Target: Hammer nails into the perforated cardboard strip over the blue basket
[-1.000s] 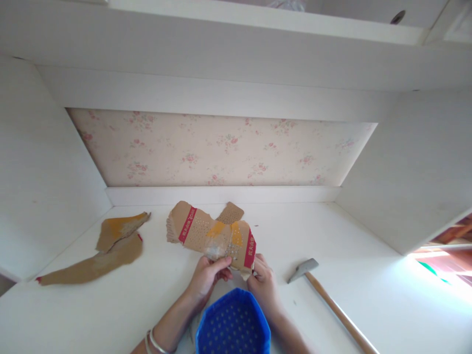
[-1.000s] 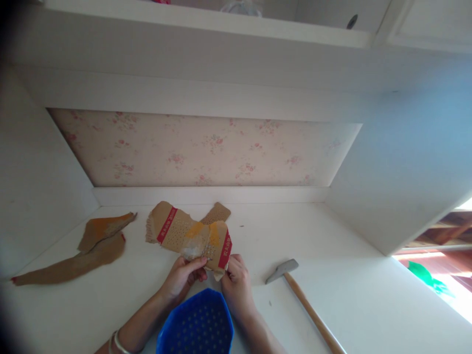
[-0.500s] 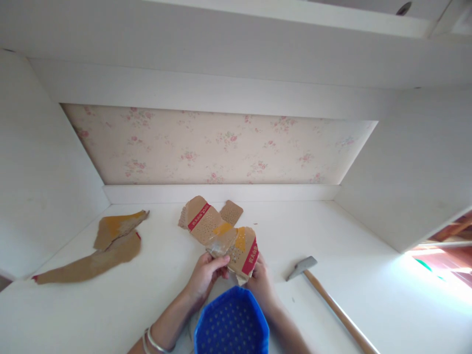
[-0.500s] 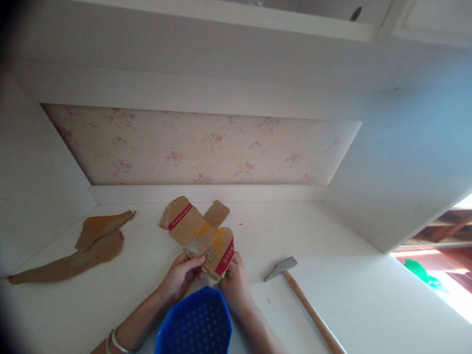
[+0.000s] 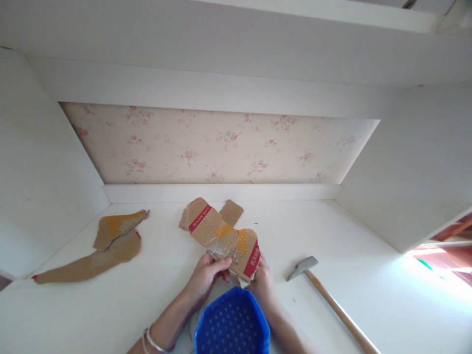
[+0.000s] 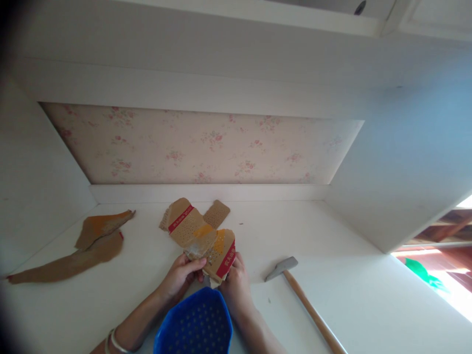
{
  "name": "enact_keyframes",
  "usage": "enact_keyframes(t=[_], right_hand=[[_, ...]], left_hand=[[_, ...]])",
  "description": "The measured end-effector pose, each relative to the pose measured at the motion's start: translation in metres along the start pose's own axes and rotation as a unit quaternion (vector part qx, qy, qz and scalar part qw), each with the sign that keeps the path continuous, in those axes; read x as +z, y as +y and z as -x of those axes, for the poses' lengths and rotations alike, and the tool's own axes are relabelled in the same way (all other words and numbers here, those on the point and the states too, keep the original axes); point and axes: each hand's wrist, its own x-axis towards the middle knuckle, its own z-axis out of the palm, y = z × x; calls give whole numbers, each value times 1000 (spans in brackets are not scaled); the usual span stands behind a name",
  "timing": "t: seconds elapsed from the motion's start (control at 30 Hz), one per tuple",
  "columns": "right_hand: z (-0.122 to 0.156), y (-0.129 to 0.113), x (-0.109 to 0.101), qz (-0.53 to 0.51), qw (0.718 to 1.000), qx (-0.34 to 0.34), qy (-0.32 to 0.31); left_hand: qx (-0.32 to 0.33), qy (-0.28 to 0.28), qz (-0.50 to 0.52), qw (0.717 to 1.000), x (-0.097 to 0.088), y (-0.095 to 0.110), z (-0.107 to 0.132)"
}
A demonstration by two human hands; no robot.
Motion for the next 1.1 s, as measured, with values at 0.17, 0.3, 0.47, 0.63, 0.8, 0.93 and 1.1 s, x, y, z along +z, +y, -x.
enact_keyframes(t=[0.17, 0.3, 0.47, 0.63, 0.8, 0.93, 1.1], right_hand=[[1, -2, 0, 17, 1000, -14, 12], [2, -1, 1, 32, 999, -14, 28], [1, 1, 1, 41, 999, -30, 6], [1, 8, 4, 55, 998, -32, -4], [1, 11, 7, 61, 997, -40, -13], [1, 9, 6, 60, 997, -45, -21], [1, 9, 5, 60, 996, -56, -29]], left_hand=[[10, 5, 4, 1000, 0, -1, 0], [11, 6, 5, 1000, 0, -1, -1], [9, 6, 11, 1000, 1, 0, 0], [9, 14, 26, 1000, 1, 1, -1], [9, 28, 39, 999, 1, 2, -2], [10, 31, 32, 999, 1, 1, -2], [10, 28, 21, 999, 0, 2, -2]])
